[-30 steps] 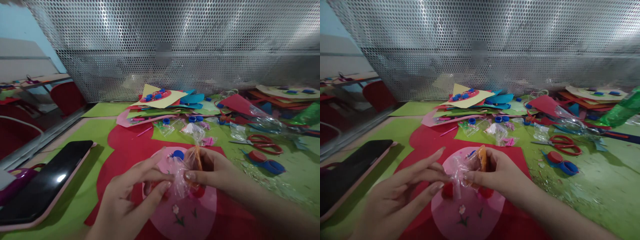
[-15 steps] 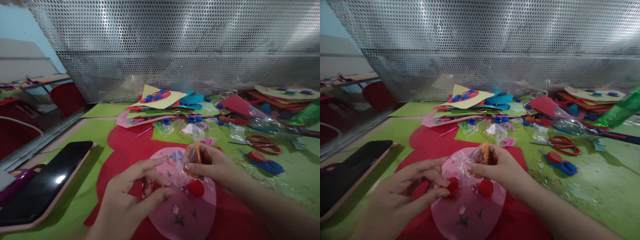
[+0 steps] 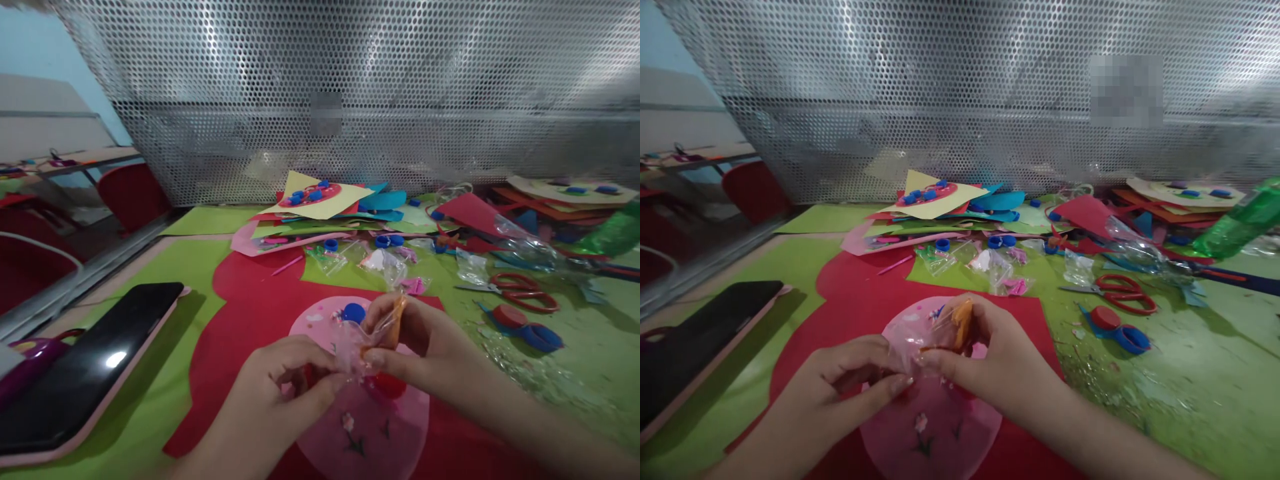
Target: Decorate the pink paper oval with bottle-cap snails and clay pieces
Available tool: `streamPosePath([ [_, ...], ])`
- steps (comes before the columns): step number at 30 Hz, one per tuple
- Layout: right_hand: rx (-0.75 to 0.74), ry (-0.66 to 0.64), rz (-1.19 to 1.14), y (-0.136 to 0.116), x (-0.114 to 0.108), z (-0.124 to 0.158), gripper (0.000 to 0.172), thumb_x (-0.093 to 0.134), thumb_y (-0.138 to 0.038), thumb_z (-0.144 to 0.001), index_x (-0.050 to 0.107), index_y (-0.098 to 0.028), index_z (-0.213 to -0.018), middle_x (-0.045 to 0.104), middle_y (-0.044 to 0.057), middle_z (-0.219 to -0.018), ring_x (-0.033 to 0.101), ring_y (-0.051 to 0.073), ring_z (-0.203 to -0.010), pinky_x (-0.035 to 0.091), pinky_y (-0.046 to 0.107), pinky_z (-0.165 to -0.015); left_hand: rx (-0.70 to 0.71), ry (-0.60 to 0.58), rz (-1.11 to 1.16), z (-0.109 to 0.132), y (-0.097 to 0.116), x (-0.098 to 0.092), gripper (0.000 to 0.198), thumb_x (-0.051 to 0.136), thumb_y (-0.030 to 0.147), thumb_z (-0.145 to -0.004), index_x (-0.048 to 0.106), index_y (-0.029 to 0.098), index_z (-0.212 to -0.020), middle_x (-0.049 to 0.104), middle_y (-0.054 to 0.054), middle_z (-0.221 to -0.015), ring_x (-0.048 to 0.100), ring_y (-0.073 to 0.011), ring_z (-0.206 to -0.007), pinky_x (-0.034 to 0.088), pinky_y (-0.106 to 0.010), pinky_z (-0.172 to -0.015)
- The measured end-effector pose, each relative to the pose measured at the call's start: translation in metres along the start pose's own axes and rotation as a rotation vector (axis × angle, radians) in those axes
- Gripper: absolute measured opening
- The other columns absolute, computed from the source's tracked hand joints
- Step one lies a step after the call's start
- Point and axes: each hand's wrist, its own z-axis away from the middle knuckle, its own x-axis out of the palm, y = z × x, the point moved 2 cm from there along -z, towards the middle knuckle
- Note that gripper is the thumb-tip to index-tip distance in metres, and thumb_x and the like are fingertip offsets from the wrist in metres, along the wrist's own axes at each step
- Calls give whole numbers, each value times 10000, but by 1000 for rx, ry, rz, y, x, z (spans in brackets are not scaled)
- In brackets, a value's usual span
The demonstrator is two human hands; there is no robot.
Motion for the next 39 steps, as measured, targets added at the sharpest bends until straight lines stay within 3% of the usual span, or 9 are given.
streamPosePath([
  [4,-111,70,130,-7,-11,1,402,684,-305,-676,530,-247,-1043,564,46,-1051,547,190,-926,462,304,-721,71,9,-82,0,-2,0,110,572,218,-737,627,192,-645,628,17,-655,578,-108,-604,444,-186,-573],
  [6,-183,52,225,-12,-12,2,355,672,-251,-691,560,-264,-1028,575,30,-1080,537,189,-980,445,312,-778,112,-6,-147,1,-3,1,98,568,202,-732,622,189,-652,599,22,-628,550,-101,-572,428,-176,-534],
  [13,-287,-132,395,-17,0,4,22,665,-213,-717,662,-229,-702,675,2,-719,572,189,-825,392,363,-801,234,-66,-247,4,-1,4,124,536,103,-707,604,173,-632,540,34,-589,486,-72,-517,386,-141,-481],
  [18,-387,-125,448,-19,0,4,109,635,-172,-749,642,-215,-649,668,-4,-656,574,165,-727,379,368,-802,226,-93,-254,4,-4,3,123,545,119,-739,644,183,-702,565,21,-630,510,-83,-548,411,-152,-508],
  [24,-496,-121,524,-23,1,9,165,571,-177,-803,590,-216,-644,669,-18,-674,570,149,-702,363,378,-816,199,-46,-213,3,-5,3,102,589,152,-734,668,209,-704,571,26,-618,514,-84,-534,412,-151,-499],
  [29,-456,-128,519,-21,2,10,87,645,-182,-753,600,-217,-687,670,-33,-708,586,134,-742,359,335,-809,302,-81,-284,4,-1,2,102,570,167,-765,640,195,-697,594,19,-640,546,-79,-537,437,-132,-502],
  [33,-439,-168,503,-15,4,8,57,684,-249,-730,638,-224,-708,682,-26,-691,595,139,-719,401,300,-719,395,-63,-344,5,0,0,85,606,162,-745,641,209,-683,614,30,-643,580,-74,-558,452,-104,-527],
  [39,-463,-38,507,-19,-3,8,157,603,-310,-806,647,-219,-686,681,6,-672,601,148,-668,428,308,-662,341,31,-316,3,0,-6,195,636,173,-705,687,290,-853,694,54,-701,629,-86,-559,483,-104,-534],
])
